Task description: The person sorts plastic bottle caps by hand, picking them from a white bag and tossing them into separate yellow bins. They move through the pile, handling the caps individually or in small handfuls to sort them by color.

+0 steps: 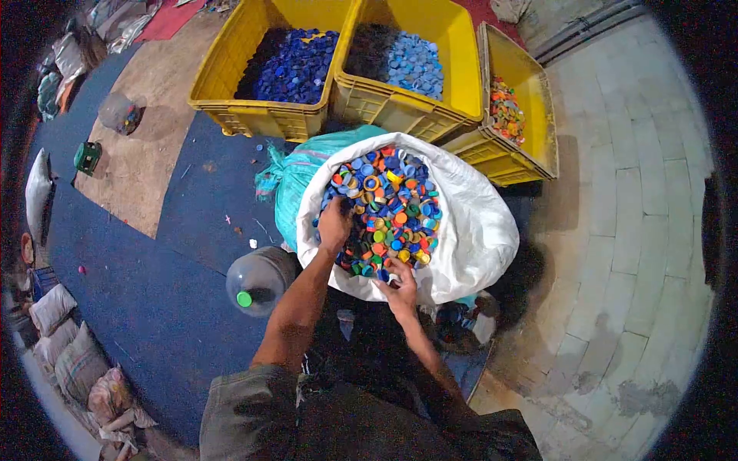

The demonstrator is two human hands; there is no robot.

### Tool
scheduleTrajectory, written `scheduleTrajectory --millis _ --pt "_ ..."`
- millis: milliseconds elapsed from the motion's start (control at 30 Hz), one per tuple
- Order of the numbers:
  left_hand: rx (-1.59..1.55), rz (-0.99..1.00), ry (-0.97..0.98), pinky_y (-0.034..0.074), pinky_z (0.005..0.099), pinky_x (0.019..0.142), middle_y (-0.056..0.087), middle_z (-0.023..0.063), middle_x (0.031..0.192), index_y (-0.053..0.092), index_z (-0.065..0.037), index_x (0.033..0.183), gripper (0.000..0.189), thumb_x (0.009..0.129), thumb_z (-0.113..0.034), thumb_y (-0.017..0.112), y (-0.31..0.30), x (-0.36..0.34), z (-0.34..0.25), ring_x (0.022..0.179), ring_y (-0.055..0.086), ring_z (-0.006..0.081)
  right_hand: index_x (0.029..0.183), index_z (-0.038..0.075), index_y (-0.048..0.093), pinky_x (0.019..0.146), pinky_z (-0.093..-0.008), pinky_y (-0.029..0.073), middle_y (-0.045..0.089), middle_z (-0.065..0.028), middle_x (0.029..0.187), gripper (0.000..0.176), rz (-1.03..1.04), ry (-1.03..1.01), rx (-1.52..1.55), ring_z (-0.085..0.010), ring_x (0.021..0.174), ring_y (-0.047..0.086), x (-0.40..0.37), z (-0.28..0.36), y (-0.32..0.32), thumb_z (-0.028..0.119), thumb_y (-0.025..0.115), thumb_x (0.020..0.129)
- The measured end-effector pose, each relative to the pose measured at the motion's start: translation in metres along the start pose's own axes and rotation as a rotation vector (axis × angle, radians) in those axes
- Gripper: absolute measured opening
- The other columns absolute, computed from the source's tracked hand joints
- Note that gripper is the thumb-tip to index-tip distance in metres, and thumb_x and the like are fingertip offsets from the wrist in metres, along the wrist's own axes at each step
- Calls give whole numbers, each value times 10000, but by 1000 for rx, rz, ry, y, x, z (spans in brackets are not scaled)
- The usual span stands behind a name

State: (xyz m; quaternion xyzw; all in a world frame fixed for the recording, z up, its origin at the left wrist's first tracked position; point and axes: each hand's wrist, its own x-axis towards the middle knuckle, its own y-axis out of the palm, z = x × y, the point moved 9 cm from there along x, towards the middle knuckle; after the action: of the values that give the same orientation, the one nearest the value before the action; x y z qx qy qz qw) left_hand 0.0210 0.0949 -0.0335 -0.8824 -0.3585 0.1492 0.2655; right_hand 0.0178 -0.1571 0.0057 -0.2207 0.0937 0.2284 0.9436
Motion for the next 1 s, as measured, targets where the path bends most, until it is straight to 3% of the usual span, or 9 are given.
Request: scheduleTrajectory --millis 133,267,300,433,667,800,833,933,1000 --pt "15 -16 58 460 456 739 620 186 938 548 -52 991 280 778 -204 648 3 0 -3 886 586 384 1208 122 511 782 -345 460 583 -51 1011 634 -18 33 89 -171 953 544 2 -14 -8 162 792 641" --pt "-204 0 -87 475 386 711 640 144 843 566 11 1004 355 776 -236 677 11 -1 11 796 621 302 1173 88 545 713 -281 458 588 -31 956 523 -13 36 358 -142 878 551 5 17 -18 110 755 693" --pt "-457 55 -160 461 319 632 610 68 745 586 -5 997 339 794 -262 673 19 -4 12 683 578 176 1169 72 551 596 -254 437 594 -34 960 472 24 217 412 -111 755 536 -1 27 -21 109 718 729" --pt "-1218 292 -605 320 209 441 527 13 651 584 -112 879 186 847 -294 597 34 -36 -16 501 416 70 1043 58 575 523 -261 409 604 -54 954 271 51 316 861 -112 651 504 5 17 -28 121 621 784" --pt "-1650 588 -754 429 190 439 572 78 794 525 -26 1027 346 895 -346 522 17 -98 -119 607 543 137 977 84 546 533 -291 427 602 -92 930 177 200 357 1207 -176 687 555 14 59 -51 165 537 820" --pt "-1616 574 -701 584 253 607 608 120 866 519 -4 1025 270 895 -239 534 10 -116 -152 724 635 172 1042 46 547 589 -310 469 580 -51 836 321 161 1 416 -145 750 583 22 117 -79 258 634 817" --pt "-1657 697 -647 587 257 629 600 106 928 524 -20 1054 246 895 -207 528 16 -119 -154 765 633 174 1102 41 563 624 -304 475 566 -32 785 454 206 -145 367 -132 762 574 31 116 -74 291 710 753" --pt "-1600 631 -611 589 267 641 599 84 946 524 -37 1084 251 894 -201 527 10 -127 -167 768 632 170 1127 59 586 616 -293 463 548 -24 743 519 175 -348 46 -142 700 567 28 152 -83 335 740 715" --pt "-1540 561 -631 565 246 601 599 62 919 527 -48 1103 258 894 -200 523 9 -131 -173 721 618 143 1145 87 597 632 -297 457 539 -20 725 559 200 -323 -14 -140 677 553 30 150 -84 359 761 685"
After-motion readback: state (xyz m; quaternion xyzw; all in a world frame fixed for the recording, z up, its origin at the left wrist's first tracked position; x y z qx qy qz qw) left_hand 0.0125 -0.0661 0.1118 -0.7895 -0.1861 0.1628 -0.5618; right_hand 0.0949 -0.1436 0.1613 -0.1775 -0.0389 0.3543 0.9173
